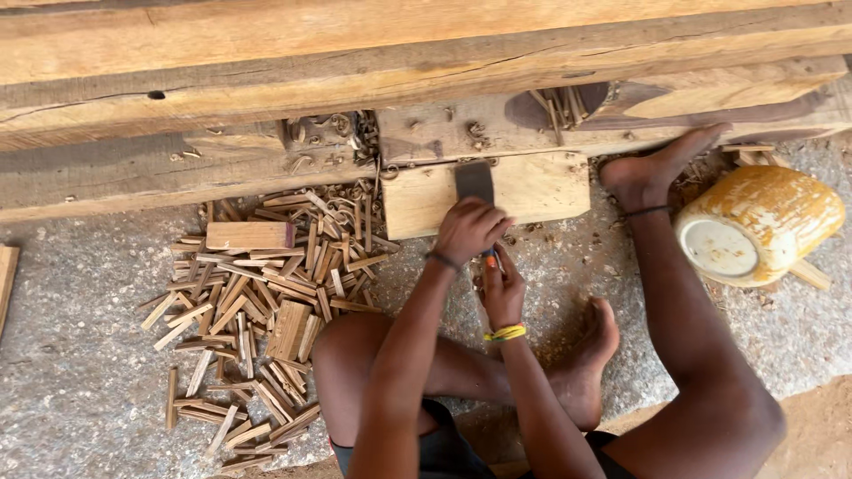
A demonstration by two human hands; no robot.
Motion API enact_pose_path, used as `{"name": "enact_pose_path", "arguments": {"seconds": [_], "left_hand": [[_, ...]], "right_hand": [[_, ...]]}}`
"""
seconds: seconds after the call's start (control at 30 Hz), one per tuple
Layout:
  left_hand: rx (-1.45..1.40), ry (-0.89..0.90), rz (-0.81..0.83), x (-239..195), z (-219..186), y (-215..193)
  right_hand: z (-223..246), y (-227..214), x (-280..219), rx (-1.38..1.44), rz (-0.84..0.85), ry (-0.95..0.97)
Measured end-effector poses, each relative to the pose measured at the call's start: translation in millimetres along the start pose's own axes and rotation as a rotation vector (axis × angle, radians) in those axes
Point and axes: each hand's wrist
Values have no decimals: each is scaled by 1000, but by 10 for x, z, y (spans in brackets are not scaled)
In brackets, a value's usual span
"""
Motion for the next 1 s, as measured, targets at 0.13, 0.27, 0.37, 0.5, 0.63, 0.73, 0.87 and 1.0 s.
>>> {"name": "enact_pose_path", "arguments": {"seconds": [0.13, 0.27, 0.37, 0.5, 0.63, 0.73, 0.87, 1.0], "left_hand": [[53, -129, -152, -192, -68, -305], [551, -293, -113, -4, 15, -389], [577, -434, -67, -51, 138, -424], [639, -482, 78, -133, 109, -379], [510, -579, 58, -256, 257, -278], [494, -595, -17, -377, 381, -299], [551, -593, -43, -360, 359, -459], [658, -561, -10, -212, 265, -516]], "right_hand": [[-16, -388, -38, 21, -159, 157], [-148, -789, -114, -43, -174, 169], [-243, -1042, -348, -84, -133, 175], [-172, -1137, -464, -91, -80, 184], [-53, -1141, -452, -57, -99, 227], [-63, -1184, -483, -70, -85, 206], [-58, -1194, -464, -37, -76, 225], [-60, -1206, -449, -33, -79, 276]]}}
Point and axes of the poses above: each hand's wrist, its own x-axis towards the middle knuckle, its own y-axis out of the palm, z = x × y, and after that the axes turned 11 degrees about x, right-handed
